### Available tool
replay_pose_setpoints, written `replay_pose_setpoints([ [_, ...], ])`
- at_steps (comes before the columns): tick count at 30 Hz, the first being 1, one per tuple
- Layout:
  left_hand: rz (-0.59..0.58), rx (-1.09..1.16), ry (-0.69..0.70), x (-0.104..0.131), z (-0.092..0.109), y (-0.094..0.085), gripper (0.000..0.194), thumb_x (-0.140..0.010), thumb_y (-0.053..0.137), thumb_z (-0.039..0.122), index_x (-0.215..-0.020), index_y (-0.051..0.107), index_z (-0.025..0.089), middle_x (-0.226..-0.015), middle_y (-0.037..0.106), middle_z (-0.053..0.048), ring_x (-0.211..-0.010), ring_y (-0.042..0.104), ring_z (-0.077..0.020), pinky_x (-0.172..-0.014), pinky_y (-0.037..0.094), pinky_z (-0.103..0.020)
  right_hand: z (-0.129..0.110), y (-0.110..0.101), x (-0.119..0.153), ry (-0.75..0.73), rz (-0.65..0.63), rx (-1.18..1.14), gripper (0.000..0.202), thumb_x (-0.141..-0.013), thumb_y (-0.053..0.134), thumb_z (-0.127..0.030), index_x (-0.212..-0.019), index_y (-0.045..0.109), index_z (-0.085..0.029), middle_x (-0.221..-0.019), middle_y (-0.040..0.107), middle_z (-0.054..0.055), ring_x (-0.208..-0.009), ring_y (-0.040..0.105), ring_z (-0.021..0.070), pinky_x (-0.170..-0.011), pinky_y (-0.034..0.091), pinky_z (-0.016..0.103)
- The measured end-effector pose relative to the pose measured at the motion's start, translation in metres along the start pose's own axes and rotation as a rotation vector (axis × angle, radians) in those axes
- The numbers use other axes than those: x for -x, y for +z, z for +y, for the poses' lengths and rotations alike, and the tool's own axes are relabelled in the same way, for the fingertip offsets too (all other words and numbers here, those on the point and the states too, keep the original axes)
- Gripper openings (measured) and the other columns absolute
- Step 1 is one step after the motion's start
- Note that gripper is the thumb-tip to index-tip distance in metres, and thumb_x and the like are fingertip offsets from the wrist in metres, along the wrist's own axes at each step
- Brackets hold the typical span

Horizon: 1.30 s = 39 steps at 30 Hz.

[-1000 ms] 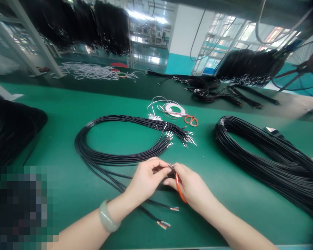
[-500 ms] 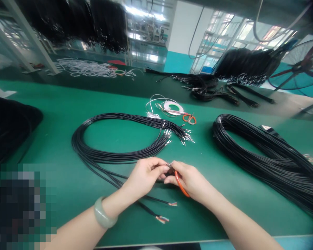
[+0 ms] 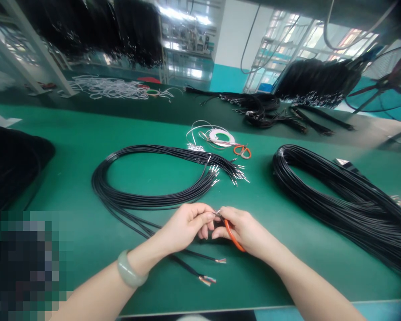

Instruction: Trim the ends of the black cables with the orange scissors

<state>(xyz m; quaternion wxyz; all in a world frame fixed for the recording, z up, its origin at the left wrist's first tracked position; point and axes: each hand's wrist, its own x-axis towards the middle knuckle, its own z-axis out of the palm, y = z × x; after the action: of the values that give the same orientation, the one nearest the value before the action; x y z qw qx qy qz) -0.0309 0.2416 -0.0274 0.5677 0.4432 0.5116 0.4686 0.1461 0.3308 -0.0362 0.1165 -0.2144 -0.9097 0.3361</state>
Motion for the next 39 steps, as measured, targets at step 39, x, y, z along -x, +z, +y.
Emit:
replay_pose_setpoints([
  [39,0.176,-0.188,0.0,0.001,-0.005,0.005,0.016,-0.082,0.066,0.03,-0.08,0.063,0.015,-0.066,0.064,-0.001,-0.056,0.059,-0.0107,-0.052,0.046,-0.02,-0.009,0.001,-0.005,0.244,0.366,-0.89,0.026,-0.067,0.081,-0.015,-0.081,0.06,-0.021,-0.073,0.069,-0.002,-0.066,0.061,0.0125,-0.065,0.048,0.024],
])
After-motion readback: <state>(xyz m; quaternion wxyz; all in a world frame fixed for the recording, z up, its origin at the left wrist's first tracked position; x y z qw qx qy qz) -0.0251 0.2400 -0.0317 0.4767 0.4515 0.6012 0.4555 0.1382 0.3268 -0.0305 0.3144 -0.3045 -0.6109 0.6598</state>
